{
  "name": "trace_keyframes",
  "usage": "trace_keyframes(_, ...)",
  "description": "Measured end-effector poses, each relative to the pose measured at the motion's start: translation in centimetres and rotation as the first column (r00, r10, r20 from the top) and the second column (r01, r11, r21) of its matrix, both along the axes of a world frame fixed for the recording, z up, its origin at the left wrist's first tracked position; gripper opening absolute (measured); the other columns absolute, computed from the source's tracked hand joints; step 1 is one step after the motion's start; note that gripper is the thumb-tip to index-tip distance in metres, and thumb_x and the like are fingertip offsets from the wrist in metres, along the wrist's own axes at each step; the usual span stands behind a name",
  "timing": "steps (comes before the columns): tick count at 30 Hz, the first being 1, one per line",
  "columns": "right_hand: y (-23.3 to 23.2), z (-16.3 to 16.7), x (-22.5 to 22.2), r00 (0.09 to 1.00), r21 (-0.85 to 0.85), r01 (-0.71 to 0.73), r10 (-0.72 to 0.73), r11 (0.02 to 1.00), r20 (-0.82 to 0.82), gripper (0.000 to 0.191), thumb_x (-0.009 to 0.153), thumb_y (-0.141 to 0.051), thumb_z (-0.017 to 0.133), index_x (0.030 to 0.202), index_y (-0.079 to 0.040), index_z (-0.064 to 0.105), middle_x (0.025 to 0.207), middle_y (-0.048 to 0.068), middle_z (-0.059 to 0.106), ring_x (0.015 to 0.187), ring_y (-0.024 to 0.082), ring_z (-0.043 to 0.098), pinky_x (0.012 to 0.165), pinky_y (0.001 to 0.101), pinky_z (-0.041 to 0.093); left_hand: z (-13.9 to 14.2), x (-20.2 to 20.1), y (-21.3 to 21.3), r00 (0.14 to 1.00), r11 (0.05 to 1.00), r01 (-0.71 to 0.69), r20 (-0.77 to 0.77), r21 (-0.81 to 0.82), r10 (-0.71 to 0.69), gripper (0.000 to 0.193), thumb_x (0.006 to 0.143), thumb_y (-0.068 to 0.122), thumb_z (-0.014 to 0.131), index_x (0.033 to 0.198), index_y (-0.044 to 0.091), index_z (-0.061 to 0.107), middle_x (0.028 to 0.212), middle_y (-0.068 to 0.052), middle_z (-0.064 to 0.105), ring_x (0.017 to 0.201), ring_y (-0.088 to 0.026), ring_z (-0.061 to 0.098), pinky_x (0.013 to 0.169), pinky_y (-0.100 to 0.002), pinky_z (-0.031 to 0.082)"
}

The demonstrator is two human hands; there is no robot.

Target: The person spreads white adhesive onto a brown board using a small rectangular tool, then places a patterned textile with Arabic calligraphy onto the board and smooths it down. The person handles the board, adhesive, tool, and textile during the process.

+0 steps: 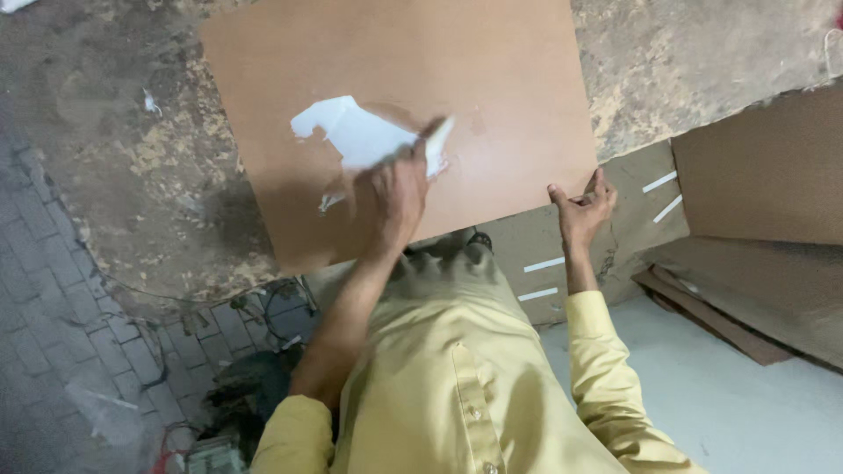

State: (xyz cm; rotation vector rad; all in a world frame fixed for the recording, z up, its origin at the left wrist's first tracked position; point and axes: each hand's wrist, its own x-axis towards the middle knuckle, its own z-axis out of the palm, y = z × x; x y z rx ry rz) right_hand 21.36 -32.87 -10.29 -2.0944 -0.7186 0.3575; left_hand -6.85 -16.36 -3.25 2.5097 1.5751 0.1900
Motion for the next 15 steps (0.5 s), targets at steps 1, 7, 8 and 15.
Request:
trace_keyframes(1,-0.4,0.2,0.6,0.998,0.033,-0.005,0.006,0.999,-0.056,0.081,0.078,-0.004,0.094,0.147,0.006,0.052,0.136,0.013,0.047,0.092,0.015,0.065,0.072,0.0261,0.060,0.4,0.9,0.8,0.998,0.999,-0.038,-0.055,-0.007,0.038,0.047,0.089,0.029,0.067,0.131,0.008,0.063,0.078,-0.013,0.073,0.065,-0.031,0.073,0.055,-0.045,0.058)
trace_keyframes(7,-2.0,0.7,3.7,0.938,0.101,0.007,0.028,0.995,-0.345,0.065,0.088,0.006,0.076,0.149,0.002,0.054,0.143,0.010,0.049,0.094,0.013,0.066,0.082,0.0264,0.062,0.4,12.1,-5.6,0.932,0.928,0.154,-0.362,0.340,-0.022,0.033,0.086,0.011,0.065,0.117,-0.001,0.067,0.102,-0.015,0.074,0.086,-0.028,0.074,0.060,-0.031,0.059)
trace_keyframes(8,-2.1,0.3,4.1,0.916,0.153,0.024,0.039,0.988,-0.399,0.063,0.087,0.008,0.074,0.147,0.003,0.053,0.142,0.010,0.048,0.098,0.014,0.068,0.084,0.0272,0.062,0.4,13.9,-7.8,0.944,0.916,0.162,-0.329,0.367,-0.035,0.034,0.083,0.011,0.065,0.115,0.000,0.067,0.101,-0.014,0.073,0.088,-0.029,0.074,0.062,-0.031,0.060)
trace_keyframes(15,-5.0,-1.3,8.1,0.649,0.338,0.144,0.170,0.930,-0.742,0.049,0.101,0.007,0.062,0.149,0.004,0.052,0.136,0.019,0.064,0.116,0.021,0.068,0.103,0.0370,0.060,1.3,11.9,-4.6,0.974,0.978,-0.011,-0.220,0.210,0.058,0.014,0.092,0.010,0.065,0.105,0.009,0.062,0.092,-0.007,0.069,0.078,-0.025,0.073,0.061,-0.039,0.060)
